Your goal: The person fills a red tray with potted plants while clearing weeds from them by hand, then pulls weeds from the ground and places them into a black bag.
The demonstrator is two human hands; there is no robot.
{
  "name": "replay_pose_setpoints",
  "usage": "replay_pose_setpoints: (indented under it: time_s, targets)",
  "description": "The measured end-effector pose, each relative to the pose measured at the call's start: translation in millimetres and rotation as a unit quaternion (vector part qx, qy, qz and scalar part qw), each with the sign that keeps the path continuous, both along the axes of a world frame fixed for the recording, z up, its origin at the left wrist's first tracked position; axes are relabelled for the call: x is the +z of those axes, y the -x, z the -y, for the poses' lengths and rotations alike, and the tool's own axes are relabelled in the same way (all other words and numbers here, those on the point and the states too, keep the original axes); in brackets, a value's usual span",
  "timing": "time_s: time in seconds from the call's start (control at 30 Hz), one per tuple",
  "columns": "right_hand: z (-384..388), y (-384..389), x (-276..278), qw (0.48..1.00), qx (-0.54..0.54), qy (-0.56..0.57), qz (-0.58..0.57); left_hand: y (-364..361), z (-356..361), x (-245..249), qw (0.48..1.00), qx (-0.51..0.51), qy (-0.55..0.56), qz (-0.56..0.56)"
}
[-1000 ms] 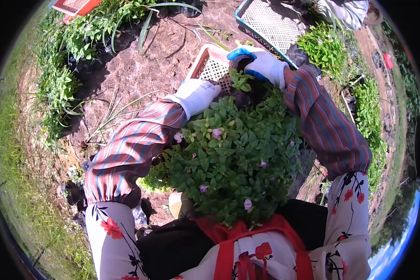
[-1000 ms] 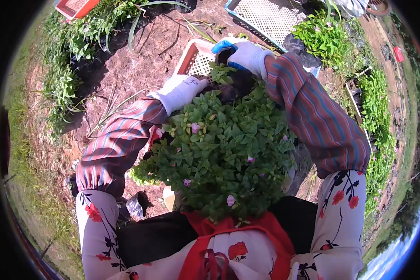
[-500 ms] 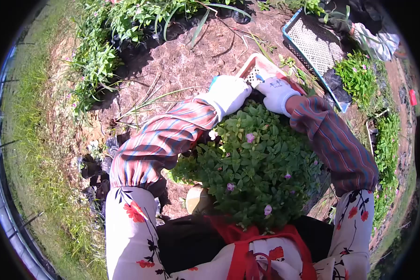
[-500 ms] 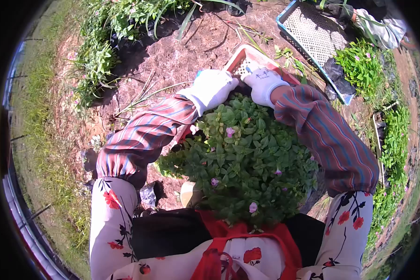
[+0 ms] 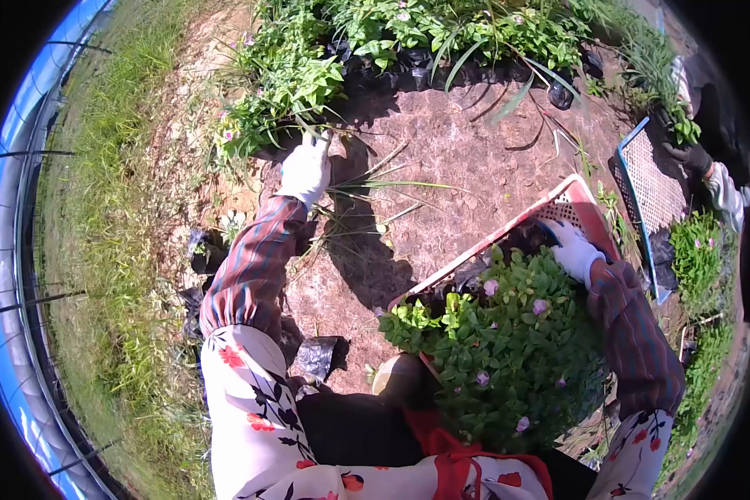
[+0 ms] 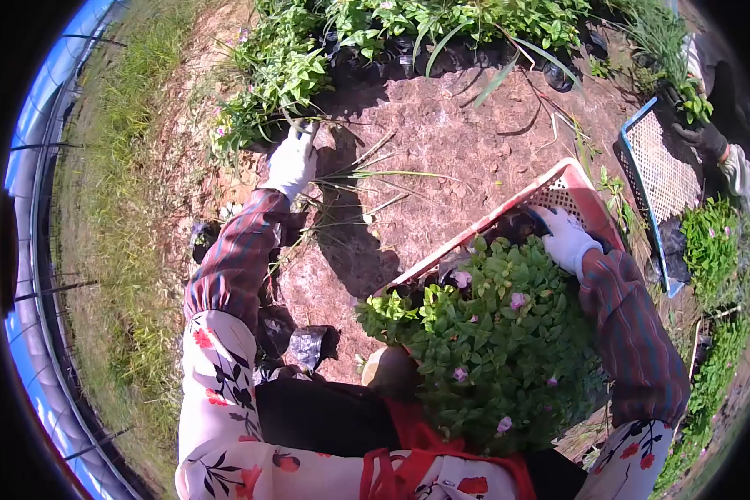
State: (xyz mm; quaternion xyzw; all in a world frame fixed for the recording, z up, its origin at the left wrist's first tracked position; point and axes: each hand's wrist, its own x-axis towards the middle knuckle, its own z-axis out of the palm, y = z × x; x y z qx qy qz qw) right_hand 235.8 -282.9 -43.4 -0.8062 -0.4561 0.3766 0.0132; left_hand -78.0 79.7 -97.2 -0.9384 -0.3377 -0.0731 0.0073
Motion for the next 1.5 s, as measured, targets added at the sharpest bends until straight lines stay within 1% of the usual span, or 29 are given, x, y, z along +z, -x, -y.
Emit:
replay_pose_setpoints:
  time_s: [0.07,0.1,0.13,0.2,0.27,0.3,0.37,0.4,0.47,0.53,0.57,0.6,0.63,0.67,0.73,0.8,0.87,0.93,1.0,1.03,1.07,1.13,1.17,1.2,1.27,1.33,1.4,1.47,1.5]
  targets:
    - [1,-2,-1,0.999,0.016,0.029,-0.003,-5,-36,-11,0.995,0.045,0.009,-0.087]
    - [4,-1,-4,0.999,0.024,0.022,0.010,-3,-69,-40,0.988,0.100,0.089,-0.074]
    - [7,-3,-8,0.999,0.031,0.015,0.024,-4,-76,-45,0.991,0.094,0.076,-0.054]
    - [11,-7,-11,0.998,0.051,0.010,0.044,-9,-71,-26,0.985,0.093,0.080,-0.122]
    - [9,-4,-10,0.999,0.043,0.005,0.027,13,-55,-26,0.995,0.004,0.029,-0.097]
    - [5,-3,-3,0.999,0.034,0.029,0.011,31,-46,-23,0.996,0.002,0.031,-0.086]
    - [7,-4,-6,0.999,0.030,0.024,0.000,92,-29,-15,0.991,0.055,0.040,-0.114]
    - [7,-5,-8,0.999,0.025,0.020,-0.002,133,-24,-16,0.973,0.147,0.014,-0.174]
    - [7,-1,-6,0.999,0.031,0.014,0.012,214,-23,1,0.898,0.269,0.095,-0.335]
    - [5,-3,-5,0.999,0.039,0.025,0.013,255,-21,10,0.885,0.240,-0.019,-0.398]
    - [5,-3,-4,0.999,0.037,0.010,0.005,243,-16,18,0.907,0.242,-0.027,-0.343]
    - [6,-3,-5,0.999,0.043,0.009,0.005,204,-2,42,0.940,0.220,-0.009,-0.259]
    - [6,-4,-6,0.999,0.039,0.006,-0.005,184,-9,35,0.973,0.147,-0.039,-0.172]
    - [5,-5,-6,0.999,0.032,0.004,-0.012,151,-7,45,0.988,0.078,-0.026,-0.133]
    - [5,-7,-9,0.999,0.030,0.020,-0.006,108,-19,29,0.997,0.011,-0.058,-0.059]
    - [10,-11,-16,0.999,0.043,0.016,0.004,76,-37,8,0.997,0.049,-0.056,-0.027]
    - [5,-5,-7,0.999,0.024,0.039,-0.001,57,-58,-16,0.982,0.174,0.057,-0.052]
    - [6,-4,-8,0.999,0.031,0.036,0.014,46,-62,-18,0.987,0.143,-0.002,-0.071]
    - [9,-4,-10,0.999,0.024,0.032,0.017,48,-99,-48,0.959,0.263,0.075,-0.072]
    - [10,-4,-11,0.999,0.021,0.026,0.015,54,-100,-44,0.973,0.219,0.053,-0.056]
    - [10,-4,-13,1.000,0.020,0.018,0.012,68,-110,-52,0.983,0.174,0.046,0.049]
    - [16,-8,-20,0.999,0.035,0.009,0.017,79,-90,-22,0.986,0.153,0.032,0.063]
    - [19,-10,-23,0.999,0.044,0.001,0.023,83,-69,-6,0.980,0.171,0.034,0.098]
    - [19,-11,-21,0.999,0.043,0.003,0.019,104,-65,-17,0.974,0.144,0.015,0.174]
    - [12,-9,-14,0.999,0.039,0.000,-0.023,122,-55,-18,0.941,0.285,-0.034,0.179]
    - [8,-7,-17,0.999,0.043,0.017,-0.022,116,-63,-4,0.897,0.380,0.063,0.219]
    - [8,-8,-12,0.998,0.039,0.044,-0.007,109,-97,-24,0.925,0.278,0.013,0.257]
    - [10,-8,-14,0.997,0.035,0.066,0.009,86,-123,-37,0.971,0.187,0.000,0.151]
    - [9,-7,-14,0.997,0.032,0.068,0.008,77,-136,-46,0.978,0.185,0.002,0.097]
